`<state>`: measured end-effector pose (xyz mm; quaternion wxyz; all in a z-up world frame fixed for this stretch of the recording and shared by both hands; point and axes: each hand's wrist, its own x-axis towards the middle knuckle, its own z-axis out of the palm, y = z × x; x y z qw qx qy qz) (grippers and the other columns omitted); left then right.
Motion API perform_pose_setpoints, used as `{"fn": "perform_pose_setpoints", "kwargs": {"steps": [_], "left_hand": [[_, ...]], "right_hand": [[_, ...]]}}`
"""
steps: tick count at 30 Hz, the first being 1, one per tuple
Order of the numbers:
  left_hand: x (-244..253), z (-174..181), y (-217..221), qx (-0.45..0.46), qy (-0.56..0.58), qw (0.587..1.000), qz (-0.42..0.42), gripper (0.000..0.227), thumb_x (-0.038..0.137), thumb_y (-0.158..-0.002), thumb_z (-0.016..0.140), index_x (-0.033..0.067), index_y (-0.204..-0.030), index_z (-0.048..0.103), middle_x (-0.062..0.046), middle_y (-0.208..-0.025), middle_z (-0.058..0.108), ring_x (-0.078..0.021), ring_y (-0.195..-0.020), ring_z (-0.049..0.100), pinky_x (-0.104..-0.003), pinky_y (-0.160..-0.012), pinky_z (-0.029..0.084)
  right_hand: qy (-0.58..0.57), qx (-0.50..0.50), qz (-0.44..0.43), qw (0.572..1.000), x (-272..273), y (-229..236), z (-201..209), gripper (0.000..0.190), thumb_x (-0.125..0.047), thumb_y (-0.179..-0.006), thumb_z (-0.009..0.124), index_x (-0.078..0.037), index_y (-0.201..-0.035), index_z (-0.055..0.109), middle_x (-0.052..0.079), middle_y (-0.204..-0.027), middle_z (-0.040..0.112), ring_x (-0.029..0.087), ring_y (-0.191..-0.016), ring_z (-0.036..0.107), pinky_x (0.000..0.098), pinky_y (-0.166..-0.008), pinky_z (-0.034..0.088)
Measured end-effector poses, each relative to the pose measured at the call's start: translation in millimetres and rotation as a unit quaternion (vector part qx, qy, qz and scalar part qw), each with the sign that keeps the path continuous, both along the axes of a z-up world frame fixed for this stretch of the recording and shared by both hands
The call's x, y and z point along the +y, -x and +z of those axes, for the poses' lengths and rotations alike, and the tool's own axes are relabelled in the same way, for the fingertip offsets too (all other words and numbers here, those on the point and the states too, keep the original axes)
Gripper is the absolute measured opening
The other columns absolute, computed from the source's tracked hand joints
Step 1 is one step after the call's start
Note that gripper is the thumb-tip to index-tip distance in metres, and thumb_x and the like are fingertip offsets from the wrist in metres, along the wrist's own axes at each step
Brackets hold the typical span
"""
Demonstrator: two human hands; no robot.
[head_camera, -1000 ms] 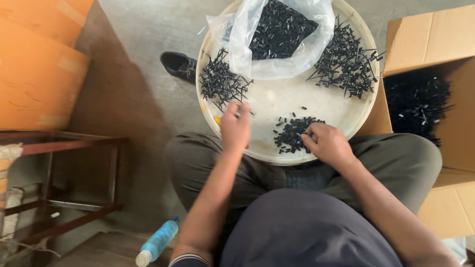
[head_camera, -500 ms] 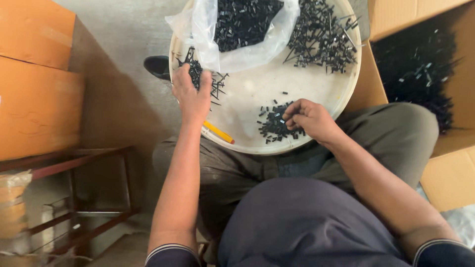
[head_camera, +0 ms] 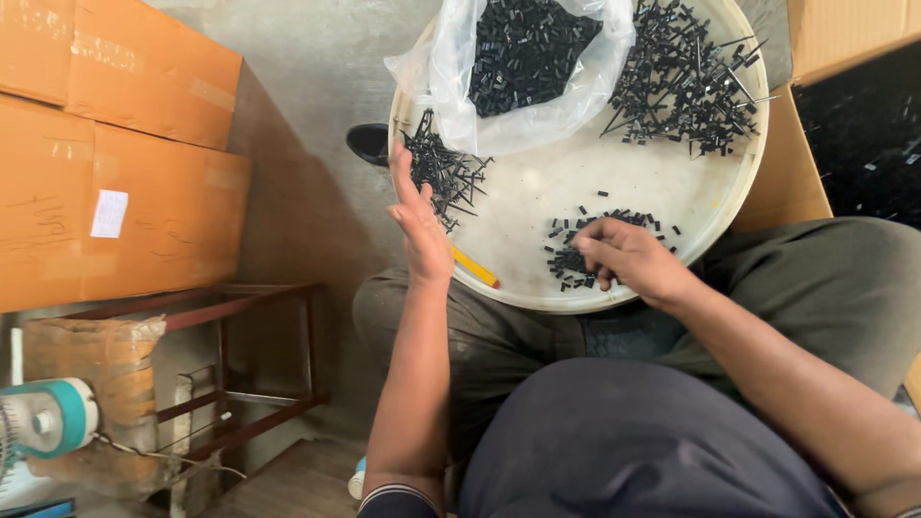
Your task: The person sits on the floor and sorts small black plastic fasteners from a white basin into a cardboard box. They pick up fasteners by hand, separate them, and place them into the box. A yellow utility knife is briefly used to cut a fastener before being set aside.
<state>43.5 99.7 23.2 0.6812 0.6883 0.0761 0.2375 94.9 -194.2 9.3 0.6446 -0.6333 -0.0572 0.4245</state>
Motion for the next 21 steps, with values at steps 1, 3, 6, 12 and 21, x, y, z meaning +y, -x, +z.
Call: {"fn": "perform_pose_setpoints", "kwargs": {"steps": [1,3,6,12,21], "left_hand": [[-8,5,5,-0.014,0.001,1.0,-0.008,0.094,0.083,-0.1,0.019,0.0158,-0.167,0.024,-0.007,-0.18,0.01,-0.0271,-0.168,0.006,-0.061,-0.131,0.01],[-22,14,13,-0.041,0.004,0.999,-0.03,0.093,0.083,-0.102,0.02,0.0169,-0.168,0.025,-0.006,-0.179,0.01,-0.0266,-0.168,0.007,-0.061,-0.133,0.011],[-37,27,23,-0.062,-0.005,0.996,-0.069,0.09,0.082,-0.104,0.021,0.0197,-0.169,0.024,-0.005,-0.177,0.01,-0.0252,-0.166,0.008,-0.056,-0.133,0.013],[-40,33,44,-0.059,-0.012,0.994,-0.09,0.087,0.08,-0.105,0.019,0.0209,-0.169,0.023,-0.006,-0.176,0.011,-0.024,-0.165,0.01,-0.048,-0.131,0.02],[-15,-13,57,0.016,0.204,0.963,0.176,0.055,0.039,-0.106,0.055,0.003,-0.146,0.041,-0.014,-0.136,0.055,-0.0217,-0.117,0.056,-0.036,-0.092,0.049]], "right_hand": [[0.031,-0.016,0.008,0.999,8,3,10,0.032,-0.03,-0.101,0.064,0.0,-0.114,0.066,0.009,-0.084,0.062,0.014,-0.068,0.057,0.0291,-0.06,0.051],[0.084,-0.075,0.049,0.992,29,4,31,0.032,-0.033,-0.097,0.066,-0.005,-0.114,0.067,0.005,-0.083,0.065,0.012,-0.065,0.058,0.0284,-0.058,0.052],[0.052,-0.335,0.063,0.939,66,1,64,0.034,-0.03,-0.093,0.075,-0.007,-0.117,0.067,0.003,-0.074,0.066,0.009,-0.065,0.059,0.029,-0.061,0.051],[0.02,-0.488,0.042,0.872,105,8,101,0.015,-0.02,-0.095,0.077,-0.008,-0.104,0.071,0.007,-0.08,0.068,0.02,-0.063,0.065,0.0334,-0.06,0.051],[0.249,-0.439,0.15,0.85,124,-8,68,0.019,-0.027,-0.09,0.074,-0.008,-0.095,0.073,0.012,-0.065,0.067,0.029,-0.061,0.065,0.0403,-0.06,0.049]]}}
